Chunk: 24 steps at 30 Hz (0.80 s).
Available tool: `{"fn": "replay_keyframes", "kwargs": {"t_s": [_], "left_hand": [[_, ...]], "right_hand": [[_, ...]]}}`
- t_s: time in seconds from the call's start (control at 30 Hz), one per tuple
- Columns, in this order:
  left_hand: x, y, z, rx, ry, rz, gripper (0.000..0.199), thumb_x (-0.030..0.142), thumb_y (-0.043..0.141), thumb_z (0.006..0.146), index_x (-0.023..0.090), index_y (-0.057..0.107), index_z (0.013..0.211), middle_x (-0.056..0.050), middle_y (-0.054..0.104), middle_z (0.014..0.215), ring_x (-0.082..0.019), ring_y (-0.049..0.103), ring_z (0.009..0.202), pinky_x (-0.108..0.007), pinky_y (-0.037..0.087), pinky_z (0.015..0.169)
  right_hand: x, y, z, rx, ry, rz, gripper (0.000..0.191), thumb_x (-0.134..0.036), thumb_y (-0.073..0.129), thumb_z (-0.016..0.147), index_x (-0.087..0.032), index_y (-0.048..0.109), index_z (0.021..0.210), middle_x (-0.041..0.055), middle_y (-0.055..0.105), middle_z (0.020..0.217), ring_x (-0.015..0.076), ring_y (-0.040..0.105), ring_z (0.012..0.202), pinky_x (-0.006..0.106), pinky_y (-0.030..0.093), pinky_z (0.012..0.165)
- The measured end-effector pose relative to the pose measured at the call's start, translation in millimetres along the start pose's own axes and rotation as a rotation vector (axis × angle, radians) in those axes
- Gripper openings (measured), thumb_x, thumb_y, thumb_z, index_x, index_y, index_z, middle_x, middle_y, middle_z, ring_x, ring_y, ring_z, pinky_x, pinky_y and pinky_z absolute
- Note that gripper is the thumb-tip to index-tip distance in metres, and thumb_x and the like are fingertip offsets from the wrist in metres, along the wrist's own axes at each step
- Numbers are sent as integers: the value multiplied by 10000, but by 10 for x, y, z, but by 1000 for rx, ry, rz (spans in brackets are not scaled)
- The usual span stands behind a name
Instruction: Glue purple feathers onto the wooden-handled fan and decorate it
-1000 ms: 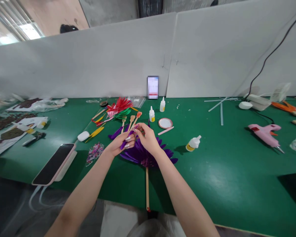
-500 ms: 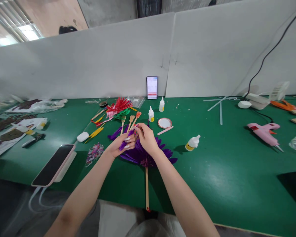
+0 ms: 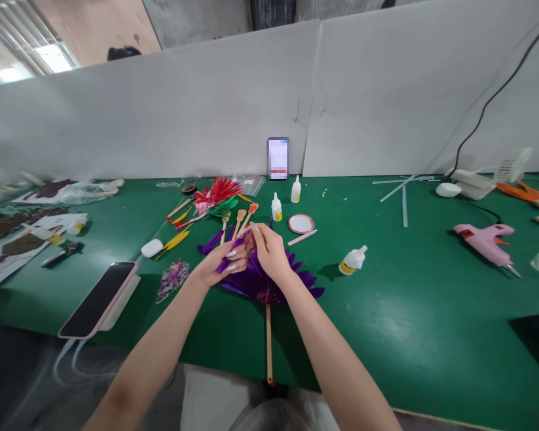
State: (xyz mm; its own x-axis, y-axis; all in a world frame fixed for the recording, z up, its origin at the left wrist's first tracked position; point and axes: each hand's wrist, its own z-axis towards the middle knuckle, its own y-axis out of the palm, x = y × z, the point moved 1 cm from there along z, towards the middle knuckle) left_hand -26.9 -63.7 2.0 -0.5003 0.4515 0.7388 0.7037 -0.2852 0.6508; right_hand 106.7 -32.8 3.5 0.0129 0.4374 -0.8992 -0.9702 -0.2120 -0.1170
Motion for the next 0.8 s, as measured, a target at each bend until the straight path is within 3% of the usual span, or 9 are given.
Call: {"fn": "replay_keyframes", "kwargs": {"t_s": [0.17, 0.37, 0.8], "left_hand": [[3, -28, 18, -4, 23, -12, 323, 267, 387, 885, 147, 375, 585, 51, 256, 540, -50, 303, 406, -196, 272, 435], [-1, -31, 24, 13, 6, -8, 333, 286, 406, 878, 154, 346, 578, 56, 241, 535, -46, 288, 400, -193, 276, 439], [-18, 48, 13, -8, -9, 24, 325, 251, 380, 885, 152, 364, 576, 50, 269, 533, -48, 302, 406, -189, 295, 443]], "right_hand": [[37, 16, -1, -27, -30, 26, 179, -354, 516, 825, -191, 552, 889, 20, 586, 738, 143, 557, 634, 252, 466, 570], [83, 22, 2, -13, -6, -9, 181, -364, 439, 867, -202, 503, 820, -10, 533, 623, 131, 513, 537, 257, 441, 546], [19, 23, -24, 69, -29, -102, 238, -357, 356, 905, -203, 502, 797, -15, 498, 583, 128, 482, 500, 254, 397, 522]]}}
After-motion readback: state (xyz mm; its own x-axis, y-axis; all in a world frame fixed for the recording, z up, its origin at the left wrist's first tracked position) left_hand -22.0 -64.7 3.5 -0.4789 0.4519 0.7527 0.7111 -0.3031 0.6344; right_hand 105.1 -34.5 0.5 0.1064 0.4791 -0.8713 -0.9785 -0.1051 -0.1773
